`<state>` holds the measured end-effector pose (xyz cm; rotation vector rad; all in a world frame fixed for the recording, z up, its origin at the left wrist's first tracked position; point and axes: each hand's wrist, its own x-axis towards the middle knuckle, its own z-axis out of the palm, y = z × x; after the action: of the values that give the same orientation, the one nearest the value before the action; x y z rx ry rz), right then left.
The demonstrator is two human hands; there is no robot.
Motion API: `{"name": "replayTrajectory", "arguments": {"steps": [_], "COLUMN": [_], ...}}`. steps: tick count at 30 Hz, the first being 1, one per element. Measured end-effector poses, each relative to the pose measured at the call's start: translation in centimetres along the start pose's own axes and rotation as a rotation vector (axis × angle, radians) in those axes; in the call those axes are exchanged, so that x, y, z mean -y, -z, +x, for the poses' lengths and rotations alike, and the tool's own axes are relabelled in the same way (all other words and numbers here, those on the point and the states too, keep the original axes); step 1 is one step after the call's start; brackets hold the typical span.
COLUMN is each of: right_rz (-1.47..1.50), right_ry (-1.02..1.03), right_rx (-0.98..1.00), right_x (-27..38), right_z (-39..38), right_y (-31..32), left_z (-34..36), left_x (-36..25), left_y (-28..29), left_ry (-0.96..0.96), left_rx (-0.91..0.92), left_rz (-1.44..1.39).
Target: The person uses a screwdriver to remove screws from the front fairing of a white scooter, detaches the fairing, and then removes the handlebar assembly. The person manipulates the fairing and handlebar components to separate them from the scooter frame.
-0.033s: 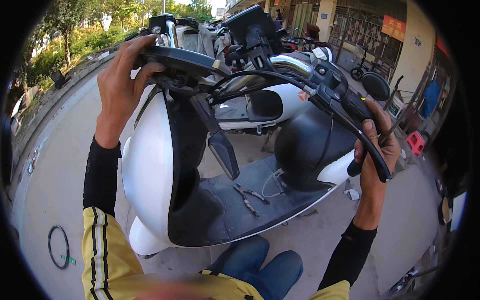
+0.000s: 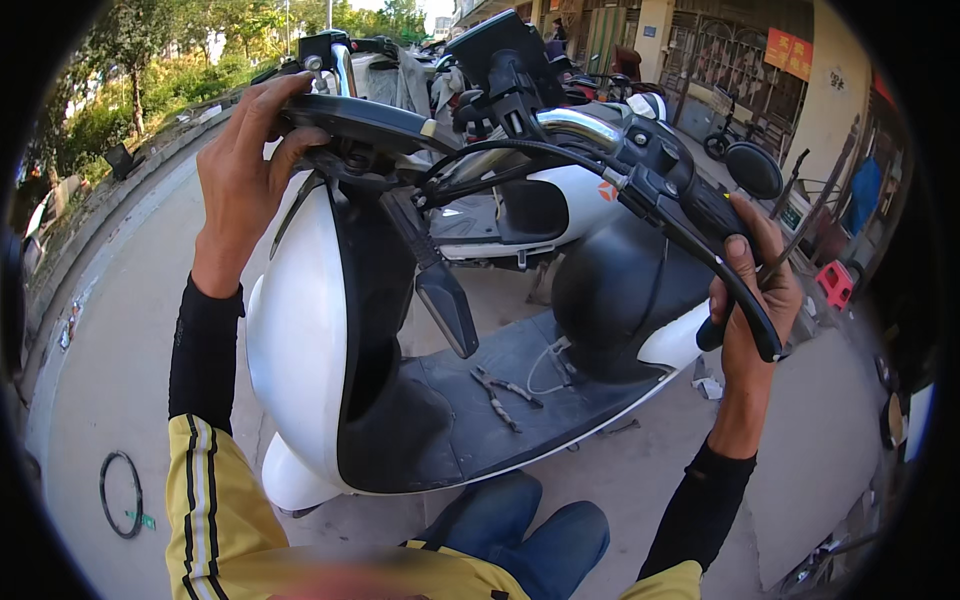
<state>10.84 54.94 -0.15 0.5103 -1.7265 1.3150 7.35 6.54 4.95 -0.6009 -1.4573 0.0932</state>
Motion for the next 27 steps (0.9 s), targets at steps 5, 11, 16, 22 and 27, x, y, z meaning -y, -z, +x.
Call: {"name": "replayTrajectory", "arguments": {"steps": [5, 11, 16, 22, 27], "right_rz": [-0.008, -0.046, -0.052, 0.026, 0.047], "right_ry": [0.018, 0.09, 0.131, 0.151, 0.2], "right_rx": [0.038, 0.028, 0.062, -0.012, -0.028], "right_x": [-1.6, -1.4, -1.3, -1.2, -1.5], "right_z": [0.9, 0.5, 0.4, 0.3, 0.6], "right_y": [-1.0, -0.1, 0.0, -1.1, -1.6], "left_z": [-0.9, -0.2, 0.4, 0.6, 0.7], "left_x": [-0.4, -0.4, -0.8, -2.1, -2.8], "left_y": [-0.4, 1.9, 2.2, 2.2, 2.3], "left_ry": [0.019, -0.012, 0.095, 0.255, 0.266], "left_rx": [0.147, 0.22, 0.241, 0.283, 0.319], "left_rz": [0.116, 0.07, -0.03, -0.097, -0.067]}}
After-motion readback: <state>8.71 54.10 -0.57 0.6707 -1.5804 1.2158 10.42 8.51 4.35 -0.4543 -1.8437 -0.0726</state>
